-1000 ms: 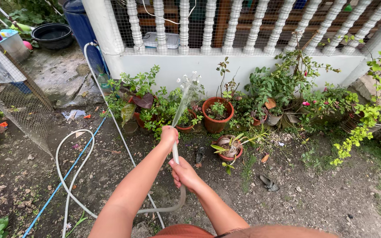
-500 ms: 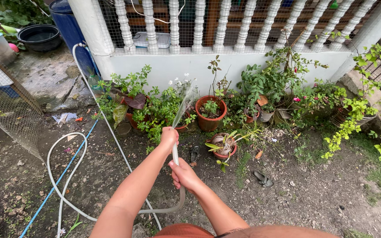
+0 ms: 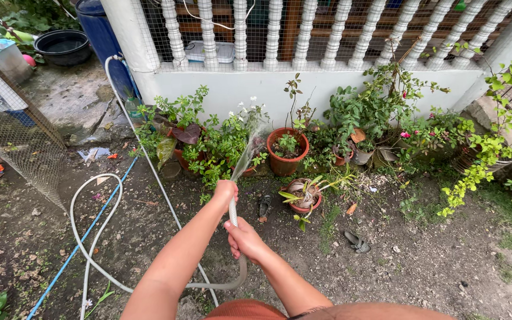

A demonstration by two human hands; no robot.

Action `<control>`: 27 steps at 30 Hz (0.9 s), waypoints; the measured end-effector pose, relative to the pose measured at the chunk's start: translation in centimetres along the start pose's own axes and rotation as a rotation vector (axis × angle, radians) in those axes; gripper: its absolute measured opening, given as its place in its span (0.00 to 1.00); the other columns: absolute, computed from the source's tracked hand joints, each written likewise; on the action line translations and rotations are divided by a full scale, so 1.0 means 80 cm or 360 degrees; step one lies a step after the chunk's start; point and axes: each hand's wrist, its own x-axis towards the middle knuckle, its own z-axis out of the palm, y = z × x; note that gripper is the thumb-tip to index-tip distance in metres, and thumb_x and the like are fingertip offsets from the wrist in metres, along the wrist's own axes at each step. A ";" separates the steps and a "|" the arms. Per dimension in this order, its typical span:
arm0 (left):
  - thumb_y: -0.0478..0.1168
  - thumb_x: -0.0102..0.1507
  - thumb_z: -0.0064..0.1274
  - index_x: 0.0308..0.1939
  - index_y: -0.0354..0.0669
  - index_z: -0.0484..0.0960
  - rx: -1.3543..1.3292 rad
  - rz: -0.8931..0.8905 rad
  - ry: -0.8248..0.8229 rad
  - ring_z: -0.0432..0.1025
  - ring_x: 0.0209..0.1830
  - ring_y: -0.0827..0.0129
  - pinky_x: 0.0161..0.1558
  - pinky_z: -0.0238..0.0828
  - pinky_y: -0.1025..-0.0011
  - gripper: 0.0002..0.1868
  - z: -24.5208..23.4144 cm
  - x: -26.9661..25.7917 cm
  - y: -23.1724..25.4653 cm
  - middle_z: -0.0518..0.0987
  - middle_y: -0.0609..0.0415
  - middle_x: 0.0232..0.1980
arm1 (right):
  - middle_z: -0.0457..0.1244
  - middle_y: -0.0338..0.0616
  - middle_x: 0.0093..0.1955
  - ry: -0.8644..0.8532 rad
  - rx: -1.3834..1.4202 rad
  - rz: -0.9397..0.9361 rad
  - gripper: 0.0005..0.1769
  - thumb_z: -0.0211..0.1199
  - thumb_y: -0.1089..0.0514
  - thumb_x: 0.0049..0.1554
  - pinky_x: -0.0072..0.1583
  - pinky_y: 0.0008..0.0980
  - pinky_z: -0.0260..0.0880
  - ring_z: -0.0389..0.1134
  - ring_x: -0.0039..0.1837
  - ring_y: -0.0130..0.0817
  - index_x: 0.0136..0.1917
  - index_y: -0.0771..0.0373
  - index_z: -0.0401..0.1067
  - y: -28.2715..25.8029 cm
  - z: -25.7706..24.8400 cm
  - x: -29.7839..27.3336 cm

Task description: The person uses a hose to water various potted plants and garden beds in an outdoor area, directing the water stream at the soil and moving between different groups of pots.

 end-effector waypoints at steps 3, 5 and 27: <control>0.35 0.58 0.44 0.24 0.38 0.72 0.0009 -0.0115 -0.0004 0.62 0.16 0.63 0.20 0.57 0.63 0.08 -0.006 -0.002 -0.013 0.67 0.49 0.20 | 0.53 0.35 0.26 0.0025 -0.0050 0.0036 0.15 0.51 0.47 0.69 0.27 0.28 0.58 0.54 0.23 0.25 0.55 0.60 0.58 0.005 0.001 -0.003; 0.36 0.59 0.44 0.25 0.38 0.72 0.0015 -0.0156 -0.0005 0.62 0.16 0.64 0.20 0.57 0.63 0.08 -0.007 -0.007 -0.017 0.68 0.50 0.21 | 0.53 0.35 0.26 0.0004 -0.0023 0.0039 0.15 0.51 0.46 0.69 0.27 0.28 0.58 0.54 0.23 0.25 0.55 0.60 0.57 0.006 0.000 -0.004; 0.31 0.59 0.43 0.29 0.38 0.70 -0.0244 0.0144 0.0374 0.62 0.16 0.62 0.18 0.60 0.62 0.03 -0.011 -0.041 -0.001 0.68 0.49 0.21 | 0.53 0.33 0.27 0.0018 -0.0157 0.0109 0.16 0.50 0.45 0.69 0.28 0.27 0.60 0.55 0.24 0.24 0.55 0.60 0.58 -0.004 0.001 -0.009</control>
